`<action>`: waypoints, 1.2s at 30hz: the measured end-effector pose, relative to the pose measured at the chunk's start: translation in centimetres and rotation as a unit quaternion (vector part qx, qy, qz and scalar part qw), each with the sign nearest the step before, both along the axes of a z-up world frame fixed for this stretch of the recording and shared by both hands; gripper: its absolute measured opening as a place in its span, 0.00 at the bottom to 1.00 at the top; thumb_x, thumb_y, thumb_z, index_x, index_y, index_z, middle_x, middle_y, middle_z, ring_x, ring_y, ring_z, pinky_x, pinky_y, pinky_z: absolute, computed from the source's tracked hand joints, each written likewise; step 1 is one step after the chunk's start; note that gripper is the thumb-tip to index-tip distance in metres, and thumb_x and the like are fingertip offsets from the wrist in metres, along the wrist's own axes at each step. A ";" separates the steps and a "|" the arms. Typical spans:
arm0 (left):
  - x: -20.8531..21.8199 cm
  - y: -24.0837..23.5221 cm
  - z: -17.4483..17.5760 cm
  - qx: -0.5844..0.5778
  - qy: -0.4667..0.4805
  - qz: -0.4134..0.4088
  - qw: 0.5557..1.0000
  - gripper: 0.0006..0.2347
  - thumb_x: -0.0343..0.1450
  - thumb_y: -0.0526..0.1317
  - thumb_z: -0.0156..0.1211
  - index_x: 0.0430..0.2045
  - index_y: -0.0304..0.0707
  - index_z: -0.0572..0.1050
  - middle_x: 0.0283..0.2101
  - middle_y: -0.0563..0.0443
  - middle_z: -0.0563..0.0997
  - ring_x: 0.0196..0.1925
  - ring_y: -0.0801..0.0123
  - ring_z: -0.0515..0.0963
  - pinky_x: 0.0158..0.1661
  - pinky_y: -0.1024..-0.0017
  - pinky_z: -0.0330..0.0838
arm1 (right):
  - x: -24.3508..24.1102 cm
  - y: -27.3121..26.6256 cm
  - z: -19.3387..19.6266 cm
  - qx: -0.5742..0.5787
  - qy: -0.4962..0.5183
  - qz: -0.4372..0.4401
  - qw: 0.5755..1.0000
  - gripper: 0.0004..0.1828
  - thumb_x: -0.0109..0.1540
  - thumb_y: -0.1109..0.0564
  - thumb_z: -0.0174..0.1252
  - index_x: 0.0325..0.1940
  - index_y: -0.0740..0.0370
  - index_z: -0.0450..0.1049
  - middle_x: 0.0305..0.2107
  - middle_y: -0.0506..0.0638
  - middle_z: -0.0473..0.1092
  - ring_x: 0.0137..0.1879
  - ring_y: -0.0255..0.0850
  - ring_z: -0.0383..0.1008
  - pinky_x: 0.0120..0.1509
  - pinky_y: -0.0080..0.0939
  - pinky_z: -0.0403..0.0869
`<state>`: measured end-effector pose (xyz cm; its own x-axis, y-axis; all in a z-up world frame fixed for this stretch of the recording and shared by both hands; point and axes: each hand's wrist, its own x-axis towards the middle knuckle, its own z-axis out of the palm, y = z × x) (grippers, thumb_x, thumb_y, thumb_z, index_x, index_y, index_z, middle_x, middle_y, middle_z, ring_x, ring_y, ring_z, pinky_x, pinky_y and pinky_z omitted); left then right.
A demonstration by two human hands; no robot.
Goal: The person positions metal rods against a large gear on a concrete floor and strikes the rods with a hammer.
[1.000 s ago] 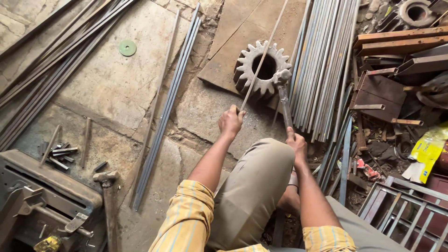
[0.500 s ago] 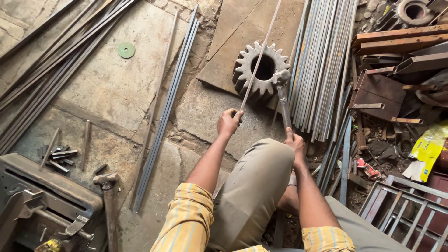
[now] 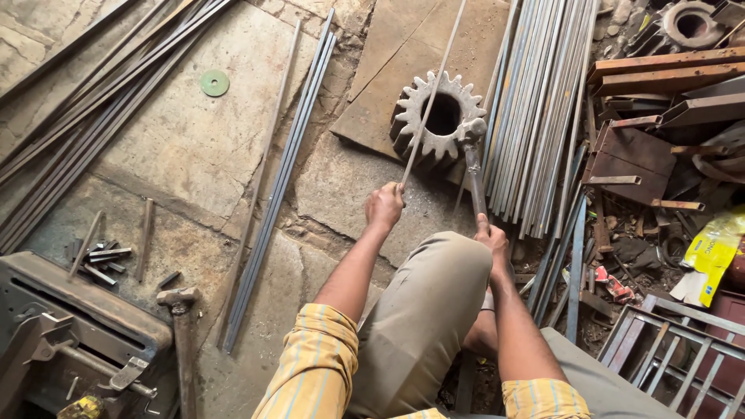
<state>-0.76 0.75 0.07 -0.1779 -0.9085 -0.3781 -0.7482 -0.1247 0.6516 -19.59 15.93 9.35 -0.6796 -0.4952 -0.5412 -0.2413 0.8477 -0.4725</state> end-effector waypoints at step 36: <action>0.1 -1.5 2.0 0.048 -0.009 -0.029 0.998 0.14 0.73 0.49 0.58 0.52 0.52 0.78 0.45 0.42 0.84 0.49 0.50 0.83 0.49 0.55 0.76 | -0.7 0.3 -1.7 -0.009 0.004 -0.001 1.000 0.35 0.71 0.32 0.42 0.29 0.64 0.73 0.22 0.53 0.73 0.30 0.45 0.74 0.37 0.51 0.71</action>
